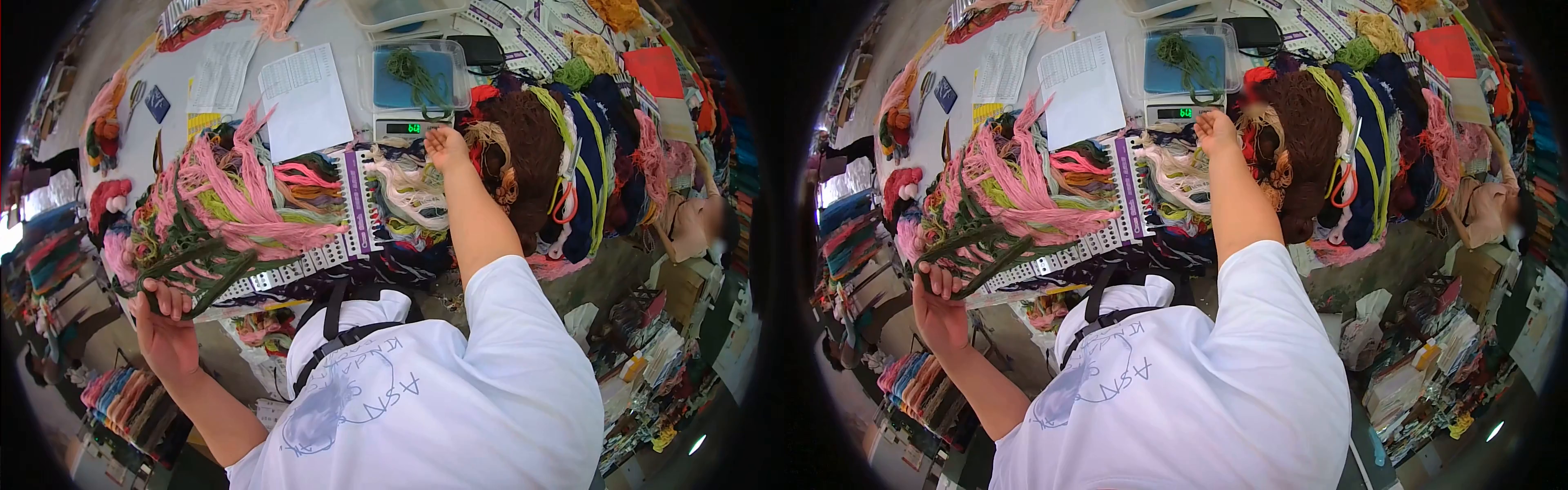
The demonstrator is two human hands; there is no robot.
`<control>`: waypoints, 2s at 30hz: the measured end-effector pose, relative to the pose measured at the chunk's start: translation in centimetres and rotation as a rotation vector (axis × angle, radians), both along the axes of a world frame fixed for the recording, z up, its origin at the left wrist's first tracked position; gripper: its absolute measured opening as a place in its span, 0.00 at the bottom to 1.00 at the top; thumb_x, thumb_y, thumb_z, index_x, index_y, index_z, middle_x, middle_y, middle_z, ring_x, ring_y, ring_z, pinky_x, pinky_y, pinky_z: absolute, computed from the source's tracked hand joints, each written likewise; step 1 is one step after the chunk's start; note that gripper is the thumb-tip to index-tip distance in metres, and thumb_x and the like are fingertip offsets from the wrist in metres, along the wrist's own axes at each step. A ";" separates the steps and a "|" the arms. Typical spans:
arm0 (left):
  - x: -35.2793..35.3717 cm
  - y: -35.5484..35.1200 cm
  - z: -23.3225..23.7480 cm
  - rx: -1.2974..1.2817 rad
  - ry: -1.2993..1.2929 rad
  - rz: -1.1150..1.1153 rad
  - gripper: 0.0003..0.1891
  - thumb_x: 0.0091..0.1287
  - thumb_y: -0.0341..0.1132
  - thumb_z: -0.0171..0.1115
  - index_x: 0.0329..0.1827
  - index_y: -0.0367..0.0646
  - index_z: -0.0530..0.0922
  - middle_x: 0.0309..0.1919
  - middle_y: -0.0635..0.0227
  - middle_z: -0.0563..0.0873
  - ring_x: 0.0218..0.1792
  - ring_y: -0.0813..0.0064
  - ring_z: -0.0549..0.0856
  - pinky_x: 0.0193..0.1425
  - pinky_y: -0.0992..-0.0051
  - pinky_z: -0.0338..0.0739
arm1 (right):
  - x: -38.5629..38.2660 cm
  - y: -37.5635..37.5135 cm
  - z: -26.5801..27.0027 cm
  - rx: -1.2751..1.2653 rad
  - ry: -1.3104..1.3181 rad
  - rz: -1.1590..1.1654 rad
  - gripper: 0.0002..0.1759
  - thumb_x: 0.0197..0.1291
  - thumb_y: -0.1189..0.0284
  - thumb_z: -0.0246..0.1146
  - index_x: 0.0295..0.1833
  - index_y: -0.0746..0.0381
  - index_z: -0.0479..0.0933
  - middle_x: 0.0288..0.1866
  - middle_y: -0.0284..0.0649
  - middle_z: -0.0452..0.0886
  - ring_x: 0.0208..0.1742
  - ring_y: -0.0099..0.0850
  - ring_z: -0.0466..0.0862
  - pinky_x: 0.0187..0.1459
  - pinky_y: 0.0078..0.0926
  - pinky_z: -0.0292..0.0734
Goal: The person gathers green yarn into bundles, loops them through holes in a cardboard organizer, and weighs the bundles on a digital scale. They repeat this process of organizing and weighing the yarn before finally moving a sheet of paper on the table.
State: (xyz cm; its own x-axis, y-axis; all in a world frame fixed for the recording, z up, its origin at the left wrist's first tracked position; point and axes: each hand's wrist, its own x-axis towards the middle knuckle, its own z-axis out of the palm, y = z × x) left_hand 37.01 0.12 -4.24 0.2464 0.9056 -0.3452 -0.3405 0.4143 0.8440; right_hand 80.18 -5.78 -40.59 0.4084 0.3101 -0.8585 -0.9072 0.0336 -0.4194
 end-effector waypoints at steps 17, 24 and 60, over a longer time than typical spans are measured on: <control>-2.0 -1.7 -2.6 -0.144 -0.079 0.159 0.11 0.69 0.37 0.49 0.46 0.39 0.70 0.30 0.71 0.71 0.33 0.79 0.70 0.44 0.76 0.66 | -1.8 2.6 2.6 -0.219 -0.638 -0.009 0.09 0.50 0.70 0.60 0.24 0.63 0.72 0.19 0.35 0.73 0.23 0.26 0.72 0.27 0.24 0.65; 1.2 -3.1 -4.6 -0.253 -0.220 -0.104 0.17 0.68 0.38 0.49 0.48 0.31 0.75 0.46 0.57 0.80 0.49 0.69 0.79 0.53 0.67 0.75 | -18.6 0.0 24.4 0.534 -0.643 0.481 0.03 0.58 0.77 0.55 0.36 0.64 0.73 0.20 0.26 0.67 0.20 0.16 0.63 0.24 0.14 0.57; -9.3 -8.0 -2.4 0.154 -0.233 -0.331 0.27 0.57 0.22 0.60 0.62 0.31 0.65 0.35 0.69 0.79 0.42 0.79 0.77 0.53 0.78 0.68 | -37.7 -8.6 35.0 0.453 -0.891 1.012 0.05 0.56 0.75 0.60 0.35 0.66 0.77 0.26 0.27 0.74 0.27 0.13 0.68 0.28 0.13 0.62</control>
